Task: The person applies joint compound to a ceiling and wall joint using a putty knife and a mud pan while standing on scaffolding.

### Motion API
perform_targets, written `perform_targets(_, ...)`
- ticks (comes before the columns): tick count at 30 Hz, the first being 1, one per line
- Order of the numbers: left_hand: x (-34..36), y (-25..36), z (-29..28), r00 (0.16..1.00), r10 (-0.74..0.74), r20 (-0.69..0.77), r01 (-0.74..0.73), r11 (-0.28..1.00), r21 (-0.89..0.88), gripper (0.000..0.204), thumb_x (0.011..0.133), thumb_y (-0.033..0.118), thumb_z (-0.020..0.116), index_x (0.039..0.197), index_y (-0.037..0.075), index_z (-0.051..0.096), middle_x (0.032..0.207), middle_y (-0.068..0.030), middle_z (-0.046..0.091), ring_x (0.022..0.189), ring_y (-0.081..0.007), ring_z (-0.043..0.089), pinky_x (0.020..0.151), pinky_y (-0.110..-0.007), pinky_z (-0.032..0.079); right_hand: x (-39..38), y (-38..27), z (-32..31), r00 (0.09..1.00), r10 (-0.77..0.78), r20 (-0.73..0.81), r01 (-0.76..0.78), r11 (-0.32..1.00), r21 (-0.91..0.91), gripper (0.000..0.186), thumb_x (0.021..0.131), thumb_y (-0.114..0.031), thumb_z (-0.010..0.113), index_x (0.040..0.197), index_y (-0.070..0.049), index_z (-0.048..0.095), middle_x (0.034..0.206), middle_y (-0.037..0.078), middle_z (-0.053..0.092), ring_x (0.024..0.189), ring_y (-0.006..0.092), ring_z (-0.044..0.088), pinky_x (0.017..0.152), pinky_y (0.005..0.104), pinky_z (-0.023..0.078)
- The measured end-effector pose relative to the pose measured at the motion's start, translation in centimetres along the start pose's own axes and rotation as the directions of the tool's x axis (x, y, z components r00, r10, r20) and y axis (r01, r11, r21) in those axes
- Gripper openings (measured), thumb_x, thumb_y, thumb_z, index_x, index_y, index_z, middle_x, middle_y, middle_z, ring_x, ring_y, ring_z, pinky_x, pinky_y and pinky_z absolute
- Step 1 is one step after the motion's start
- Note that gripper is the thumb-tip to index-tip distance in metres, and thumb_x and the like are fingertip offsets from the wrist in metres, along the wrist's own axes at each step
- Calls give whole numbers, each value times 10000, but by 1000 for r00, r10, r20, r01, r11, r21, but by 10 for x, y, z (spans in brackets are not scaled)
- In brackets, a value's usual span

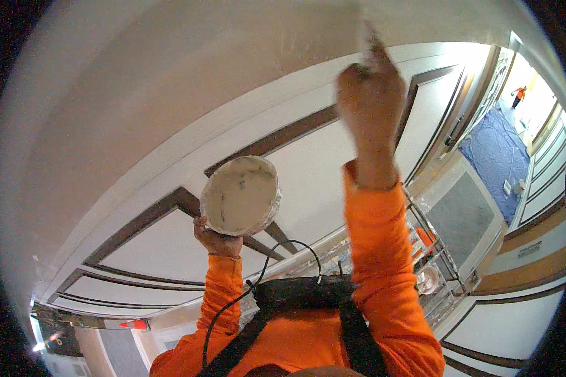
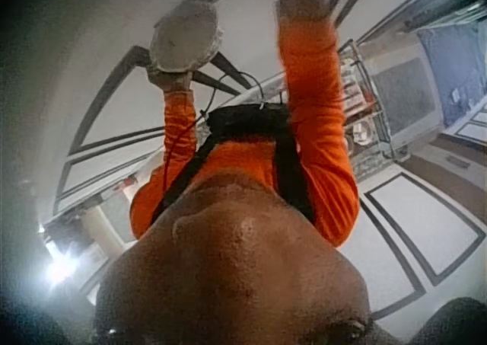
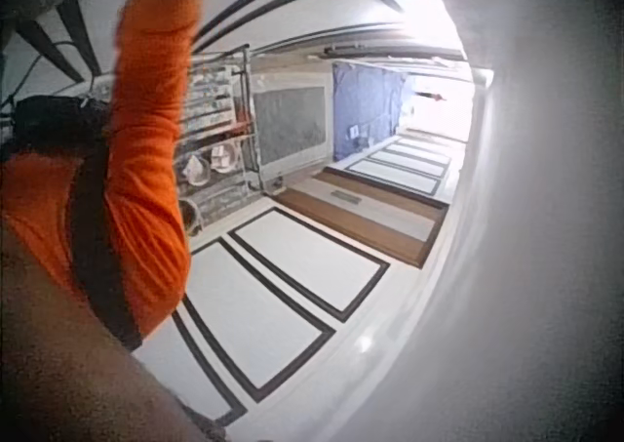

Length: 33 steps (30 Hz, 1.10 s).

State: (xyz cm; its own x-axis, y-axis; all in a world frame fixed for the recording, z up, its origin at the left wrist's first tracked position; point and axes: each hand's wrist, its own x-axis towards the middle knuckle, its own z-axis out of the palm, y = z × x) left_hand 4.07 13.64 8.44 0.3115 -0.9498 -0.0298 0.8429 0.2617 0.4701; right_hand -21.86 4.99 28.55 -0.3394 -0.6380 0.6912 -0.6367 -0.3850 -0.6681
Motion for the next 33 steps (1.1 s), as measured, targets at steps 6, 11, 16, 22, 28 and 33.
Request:
perform_targets(6, 10, 1, -1, 998, -57, -27, 57, 998, 21, 661, 629, 344, 548, 1233, 88, 464, 1251, -122, 481, 1134, -323, 463, 944, -511, 377, -83, -92, 40, 941, -331, -74, 338, 926, 166, 656, 594, -45, 591, 1235, -121, 474, 1171, 117, 531, 960, 279, 585, 631, 361, 534)
perform_targets(11, 15, 2, 4, 997, -73, -31, 74, 996, 55, 663, 633, 357, 541, 1235, 90, 461, 1251, -121, 482, 1129, -322, 467, 941, -508, 377, -112, -92, 39, 907, -419, 42, 385, 866, 320, 646, 616, -64, 603, 1245, -118, 467, 1166, 115, 536, 1047, 312, 536, 814, 364, 494)
perform_targets(16, 4, 14, -9, 996, -37, -76, 43, 996, 75, 665, 637, 369, 534, 1237, 92, 459, 1251, -120, 483, 1124, -321, 470, 939, -504, 378, -88, -3, 40, 700, -703, -129, 713, 677, 181, 492, 723, -239, 610, 1208, -230, 526, 1263, 22, 488, 1138, 279, 487, 896, 408, 463)
perform_targets(22, 4, 4, -18, 994, -46, -95, 53, 996, 69, 629, 661, 370, 496, 1224, 90, 473, 1238, -124, 494, 1114, -312, 481, 929, -497, 387, 23, 95, 50, 525, -845, -103, 822, 535, -196, 392, 712, -130, 625, 1081, -262, 618, 1273, 24, 495, 1188, 280, 450, 932, 382, 443)
perform_targets(28, 3, -1, -26, 996, 29, -86, -25, 998, 51, 686, 678, 398, 498, 1277, 76, 411, 1292, -148, 439, 1174, -348, 414, 978, -522, 324, -11, 136, 20, 581, -808, -97, 784, 588, -199, 394, 720, -141, 626, 1087, -284, 613, 1295, 11, 476, 1206, 288, 433, 938, 400, 436)
perform_targets(33, -7, -5, 4, 993, 28, -116, -23, 999, 40, 640, 636, 317, 514, 1223, 67, 463, 1218, -137, 500, 1105, -308, 482, 944, -494, 376, 27, 56, 18, 312, -948, 56, 950, 310, -35, 366, 791, -284, 530, 1155, -312, 559, 1329, -10, 435, 1256, 242, 373, 1003, 441, 361)
